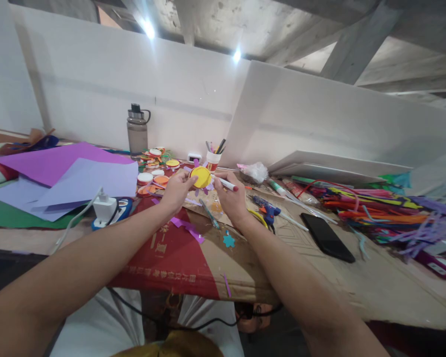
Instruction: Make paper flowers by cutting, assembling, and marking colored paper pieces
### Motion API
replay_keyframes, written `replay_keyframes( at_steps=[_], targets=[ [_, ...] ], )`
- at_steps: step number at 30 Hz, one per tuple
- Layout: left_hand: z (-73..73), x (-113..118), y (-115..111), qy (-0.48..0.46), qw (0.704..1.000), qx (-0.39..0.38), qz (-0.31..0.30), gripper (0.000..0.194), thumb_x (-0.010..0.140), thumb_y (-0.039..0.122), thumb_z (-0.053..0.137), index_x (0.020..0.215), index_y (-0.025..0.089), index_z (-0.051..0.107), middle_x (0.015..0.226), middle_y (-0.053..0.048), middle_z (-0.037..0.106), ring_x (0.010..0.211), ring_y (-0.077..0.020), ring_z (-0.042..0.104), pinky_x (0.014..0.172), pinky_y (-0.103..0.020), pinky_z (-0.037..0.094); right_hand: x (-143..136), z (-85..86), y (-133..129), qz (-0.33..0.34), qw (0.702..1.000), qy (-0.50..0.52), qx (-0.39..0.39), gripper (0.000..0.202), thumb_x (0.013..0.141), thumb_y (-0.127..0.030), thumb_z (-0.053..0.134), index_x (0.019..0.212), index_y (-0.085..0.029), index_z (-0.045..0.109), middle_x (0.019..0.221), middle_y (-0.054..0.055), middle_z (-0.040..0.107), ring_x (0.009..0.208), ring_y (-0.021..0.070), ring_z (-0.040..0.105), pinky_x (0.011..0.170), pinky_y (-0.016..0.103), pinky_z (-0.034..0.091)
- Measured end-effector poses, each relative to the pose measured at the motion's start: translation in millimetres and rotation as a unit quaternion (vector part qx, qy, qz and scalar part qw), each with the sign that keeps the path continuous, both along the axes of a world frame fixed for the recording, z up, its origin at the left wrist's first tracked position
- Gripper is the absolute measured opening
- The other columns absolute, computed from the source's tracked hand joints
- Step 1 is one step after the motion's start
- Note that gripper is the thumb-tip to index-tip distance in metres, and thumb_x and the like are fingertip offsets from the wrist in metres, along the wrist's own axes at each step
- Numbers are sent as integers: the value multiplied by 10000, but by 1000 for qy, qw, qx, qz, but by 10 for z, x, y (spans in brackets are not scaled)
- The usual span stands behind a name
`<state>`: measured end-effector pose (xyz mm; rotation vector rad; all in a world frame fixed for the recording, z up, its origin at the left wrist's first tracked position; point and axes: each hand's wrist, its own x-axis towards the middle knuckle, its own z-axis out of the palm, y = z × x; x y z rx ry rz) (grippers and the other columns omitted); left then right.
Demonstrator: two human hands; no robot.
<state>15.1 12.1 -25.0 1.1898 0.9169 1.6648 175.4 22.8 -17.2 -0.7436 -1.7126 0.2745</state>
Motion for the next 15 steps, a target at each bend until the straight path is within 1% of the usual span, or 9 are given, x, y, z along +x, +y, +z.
replay_keyframes(
  at_steps=[7, 11, 15],
  targets=[
    [-5, -19, 27, -7, 1000, 0, 6, 226, 723, 310, 686, 821, 131, 589, 794, -43, 681, 652, -135, 608, 609, -257, 465, -4, -3, 1, -4, 1000, -8, 15, 118, 875, -314, 557, 877, -208, 608, 826, 27, 686, 739, 171, 615, 715, 309, 470],
    [6, -15, 26, -15, 1000, -3, 16, 231, 712, 307, 696, 824, 130, 597, 797, -42, 680, 664, -135, 610, 631, -263, 475, -3, -14, 5, 2, 1000, -13, 11, 128, 878, -319, 547, 864, -205, 604, 821, 27, 682, 738, 171, 616, 712, 309, 471],
    [3, -16, 30, -29, 1000, -5, 9, 252, 697, 323, 715, 817, 138, 594, 809, -45, 678, 674, -142, 619, 648, -277, 480, 1, -20, 6, -5, 1000, -22, 16, 126, 874, -317, 550, 855, -206, 606, 817, 25, 674, 737, 171, 610, 722, 309, 465]
  ],
)
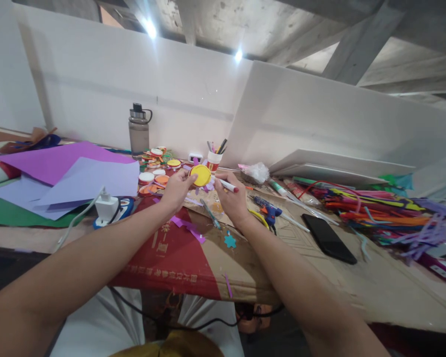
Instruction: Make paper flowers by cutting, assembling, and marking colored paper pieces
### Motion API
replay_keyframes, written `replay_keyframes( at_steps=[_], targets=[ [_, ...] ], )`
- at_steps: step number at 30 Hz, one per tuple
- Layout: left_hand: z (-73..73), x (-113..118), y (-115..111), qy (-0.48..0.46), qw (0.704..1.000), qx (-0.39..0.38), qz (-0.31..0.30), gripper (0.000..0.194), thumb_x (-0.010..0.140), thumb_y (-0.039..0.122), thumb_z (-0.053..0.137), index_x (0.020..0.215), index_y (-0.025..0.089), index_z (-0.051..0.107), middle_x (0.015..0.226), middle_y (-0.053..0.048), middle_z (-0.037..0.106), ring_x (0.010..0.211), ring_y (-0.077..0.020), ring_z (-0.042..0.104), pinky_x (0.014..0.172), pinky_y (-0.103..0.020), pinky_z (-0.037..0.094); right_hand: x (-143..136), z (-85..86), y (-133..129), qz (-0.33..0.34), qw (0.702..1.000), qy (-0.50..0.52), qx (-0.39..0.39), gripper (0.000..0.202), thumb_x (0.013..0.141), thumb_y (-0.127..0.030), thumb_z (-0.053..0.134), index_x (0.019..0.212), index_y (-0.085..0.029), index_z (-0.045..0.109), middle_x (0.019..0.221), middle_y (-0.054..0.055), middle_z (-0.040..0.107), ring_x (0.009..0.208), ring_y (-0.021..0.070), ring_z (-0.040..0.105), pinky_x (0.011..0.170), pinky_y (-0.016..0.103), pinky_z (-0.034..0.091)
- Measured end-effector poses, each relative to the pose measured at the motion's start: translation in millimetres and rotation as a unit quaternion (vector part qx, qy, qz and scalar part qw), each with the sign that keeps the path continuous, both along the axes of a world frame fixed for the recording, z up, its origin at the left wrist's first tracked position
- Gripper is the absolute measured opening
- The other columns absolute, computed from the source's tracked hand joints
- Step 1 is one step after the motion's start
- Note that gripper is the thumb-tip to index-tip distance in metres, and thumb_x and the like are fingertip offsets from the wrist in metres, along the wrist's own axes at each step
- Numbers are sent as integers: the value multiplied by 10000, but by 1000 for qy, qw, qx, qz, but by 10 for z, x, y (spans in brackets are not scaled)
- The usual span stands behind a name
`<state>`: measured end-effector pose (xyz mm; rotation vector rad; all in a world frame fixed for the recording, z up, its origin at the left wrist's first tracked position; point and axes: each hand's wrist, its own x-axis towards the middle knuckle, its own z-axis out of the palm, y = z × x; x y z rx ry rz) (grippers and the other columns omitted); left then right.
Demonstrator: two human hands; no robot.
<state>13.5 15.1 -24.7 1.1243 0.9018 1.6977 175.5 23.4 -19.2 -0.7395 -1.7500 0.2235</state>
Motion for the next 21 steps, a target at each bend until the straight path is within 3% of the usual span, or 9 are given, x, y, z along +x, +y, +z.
replay_keyframes(
  at_steps=[21],
  targets=[
    [-17, -25, 18, -49, 999, 8, -22, 301, 728, 355, 741, 874, 122, 617, 824, -72, 707, 770, -181, 683, 715, -300, 529, -30, 4, -38, 9, 998, -38, 41, 60, 877, -255, 529, 864, -214, 571, 830, 22, 655, 741, 165, 608, 729, 297, 458]
  ],
)
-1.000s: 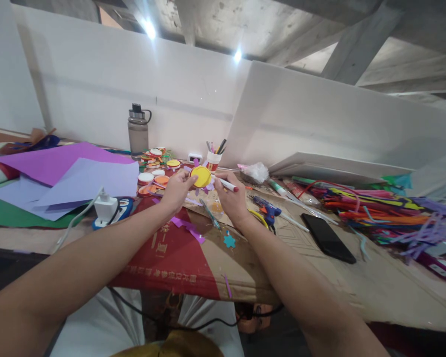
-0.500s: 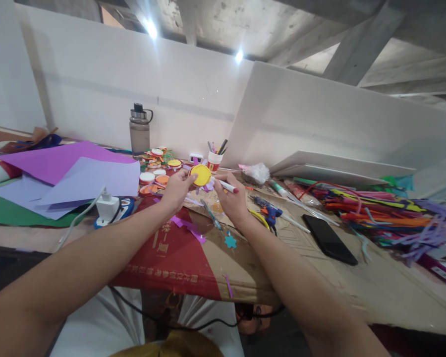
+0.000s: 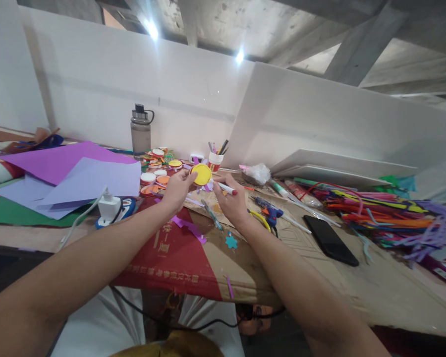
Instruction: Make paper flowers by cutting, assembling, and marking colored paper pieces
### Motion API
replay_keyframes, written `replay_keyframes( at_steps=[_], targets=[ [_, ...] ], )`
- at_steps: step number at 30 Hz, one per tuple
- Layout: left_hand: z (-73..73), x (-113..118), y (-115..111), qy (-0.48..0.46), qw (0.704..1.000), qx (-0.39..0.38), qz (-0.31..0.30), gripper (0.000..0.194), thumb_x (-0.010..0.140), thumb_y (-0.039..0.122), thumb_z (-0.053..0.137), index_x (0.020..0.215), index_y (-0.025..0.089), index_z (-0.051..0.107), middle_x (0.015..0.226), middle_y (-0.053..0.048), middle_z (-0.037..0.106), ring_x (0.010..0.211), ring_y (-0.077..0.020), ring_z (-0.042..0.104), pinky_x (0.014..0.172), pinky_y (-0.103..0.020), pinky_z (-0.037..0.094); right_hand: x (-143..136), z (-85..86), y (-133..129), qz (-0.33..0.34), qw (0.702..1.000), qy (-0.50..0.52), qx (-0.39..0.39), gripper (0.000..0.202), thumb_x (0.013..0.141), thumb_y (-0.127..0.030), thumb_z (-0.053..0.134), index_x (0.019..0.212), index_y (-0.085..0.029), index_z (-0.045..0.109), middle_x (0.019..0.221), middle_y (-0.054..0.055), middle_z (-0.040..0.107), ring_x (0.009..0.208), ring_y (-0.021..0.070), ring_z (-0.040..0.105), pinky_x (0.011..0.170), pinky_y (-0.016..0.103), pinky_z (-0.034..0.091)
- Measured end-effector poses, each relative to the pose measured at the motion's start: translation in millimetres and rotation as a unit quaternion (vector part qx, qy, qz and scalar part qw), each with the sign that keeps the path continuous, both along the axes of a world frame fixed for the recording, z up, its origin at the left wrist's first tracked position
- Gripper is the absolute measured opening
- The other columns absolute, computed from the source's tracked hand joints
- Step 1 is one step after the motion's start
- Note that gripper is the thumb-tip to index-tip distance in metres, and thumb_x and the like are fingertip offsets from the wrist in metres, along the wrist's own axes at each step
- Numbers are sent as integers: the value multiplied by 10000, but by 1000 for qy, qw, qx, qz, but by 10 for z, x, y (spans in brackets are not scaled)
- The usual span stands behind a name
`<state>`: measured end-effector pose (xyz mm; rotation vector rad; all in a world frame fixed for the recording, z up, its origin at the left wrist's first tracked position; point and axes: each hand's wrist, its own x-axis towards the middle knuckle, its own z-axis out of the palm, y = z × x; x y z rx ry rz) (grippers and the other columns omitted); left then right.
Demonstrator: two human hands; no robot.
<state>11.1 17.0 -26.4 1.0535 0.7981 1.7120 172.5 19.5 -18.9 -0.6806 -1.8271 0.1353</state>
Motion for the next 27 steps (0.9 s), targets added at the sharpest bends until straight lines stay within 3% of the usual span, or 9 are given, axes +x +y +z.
replay_keyframes(
  at_steps=[11, 27],
  targets=[
    [26, 25, -4, -21, 1000, 2, -9, 240, 771, 311, 701, 879, 110, 625, 852, -85, 711, 835, -189, 688, 813, -342, 537, -10, -3, -20, 10, 1000, -6, -3, 81, 879, -273, 534, 838, -216, 575, 808, 22, 642, 729, 169, 596, 720, 303, 459],
    [34, 51, -30, -2, 999, 4, -34, 232, 806, 326, 636, 935, 133, 643, 890, -83, 723, 860, -191, 686, 755, -305, 546, -42, -17, -40, 6, 999, -34, 9, 116, 887, -274, 519, 826, -209, 594, 815, 35, 646, 758, 179, 600, 735, 314, 453]
  ],
)
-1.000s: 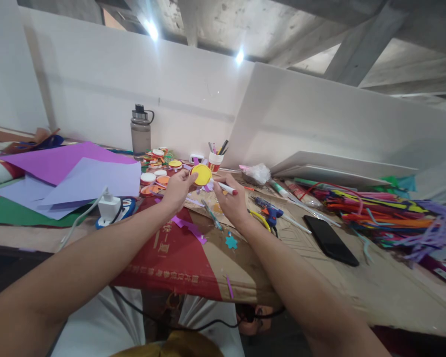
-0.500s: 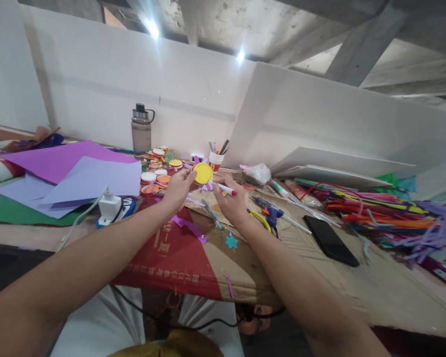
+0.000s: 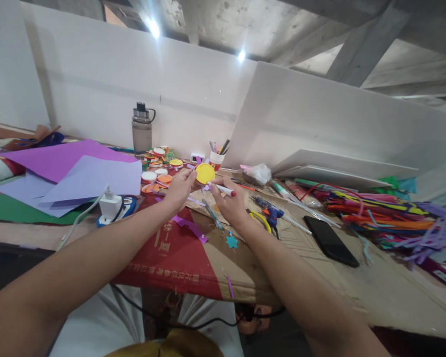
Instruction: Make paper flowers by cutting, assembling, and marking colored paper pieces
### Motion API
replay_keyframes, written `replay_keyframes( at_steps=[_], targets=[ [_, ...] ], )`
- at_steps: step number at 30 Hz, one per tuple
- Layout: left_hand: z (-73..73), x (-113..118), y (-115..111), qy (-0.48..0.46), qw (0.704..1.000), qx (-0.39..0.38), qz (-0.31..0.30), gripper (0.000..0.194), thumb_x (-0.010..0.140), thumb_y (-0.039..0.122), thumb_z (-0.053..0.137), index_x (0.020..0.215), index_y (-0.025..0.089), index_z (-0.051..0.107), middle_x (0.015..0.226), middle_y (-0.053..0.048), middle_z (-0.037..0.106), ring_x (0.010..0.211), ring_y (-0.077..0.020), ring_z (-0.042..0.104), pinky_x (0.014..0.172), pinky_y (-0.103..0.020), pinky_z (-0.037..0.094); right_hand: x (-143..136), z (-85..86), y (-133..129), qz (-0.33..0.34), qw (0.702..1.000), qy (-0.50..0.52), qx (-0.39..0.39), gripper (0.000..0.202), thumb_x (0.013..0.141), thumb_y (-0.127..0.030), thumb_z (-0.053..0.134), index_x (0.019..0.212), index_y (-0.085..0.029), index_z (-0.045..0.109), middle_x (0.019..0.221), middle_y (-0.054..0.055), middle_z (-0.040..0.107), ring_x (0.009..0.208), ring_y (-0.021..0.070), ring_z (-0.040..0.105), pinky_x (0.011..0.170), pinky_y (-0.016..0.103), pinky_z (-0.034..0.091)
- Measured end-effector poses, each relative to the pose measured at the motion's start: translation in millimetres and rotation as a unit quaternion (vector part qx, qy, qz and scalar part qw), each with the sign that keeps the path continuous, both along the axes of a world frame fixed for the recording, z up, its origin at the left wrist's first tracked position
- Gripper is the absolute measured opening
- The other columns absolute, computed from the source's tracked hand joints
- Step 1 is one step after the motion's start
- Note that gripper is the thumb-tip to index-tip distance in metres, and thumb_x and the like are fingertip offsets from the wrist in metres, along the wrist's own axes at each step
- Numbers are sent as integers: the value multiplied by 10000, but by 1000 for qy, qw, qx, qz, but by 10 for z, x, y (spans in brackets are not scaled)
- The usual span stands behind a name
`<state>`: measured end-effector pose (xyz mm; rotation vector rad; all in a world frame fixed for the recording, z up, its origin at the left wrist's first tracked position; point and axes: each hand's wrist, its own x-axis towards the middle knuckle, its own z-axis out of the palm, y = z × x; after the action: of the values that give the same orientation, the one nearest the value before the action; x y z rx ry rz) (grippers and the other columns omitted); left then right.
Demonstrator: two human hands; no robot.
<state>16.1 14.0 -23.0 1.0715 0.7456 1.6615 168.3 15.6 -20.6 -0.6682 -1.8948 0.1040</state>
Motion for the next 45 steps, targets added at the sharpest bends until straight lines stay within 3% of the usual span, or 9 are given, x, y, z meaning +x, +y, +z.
replay_keyframes(
  at_steps=[16, 36, 45],
  targets=[
    [-14, 24, -16, -6, 999, -10, -32, 280, 760, 353, 697, 942, 141, 673, 898, -74, 729, 894, -209, 682, 861, -358, 515, -30, -20, -35, 3, 1000, -2, -12, 148, 896, -294, 492, 811, -212, 582, 781, 27, 633, 732, 172, 594, 710, 306, 455],
    [-47, 61, -70, 30, 998, -9, -55, 338, 715, 473, 707, 774, 147, 637, 772, -48, 694, 771, -184, 659, 726, -296, 515, -42, 4, -85, 28, 999, -1, -19, 145, 897, -304, 499, 814, -210, 572, 763, 19, 613, 719, 163, 591, 690, 288, 457],
    [-89, 59, -49, 40, 997, -3, -61, 352, 722, 489, 706, 819, 153, 666, 785, -46, 695, 724, -159, 640, 720, -285, 514, -47, -14, -65, 35, 999, 20, -24, 141, 889, -308, 501, 822, -214, 583, 778, 24, 625, 739, 173, 602, 720, 308, 475]
  ],
)
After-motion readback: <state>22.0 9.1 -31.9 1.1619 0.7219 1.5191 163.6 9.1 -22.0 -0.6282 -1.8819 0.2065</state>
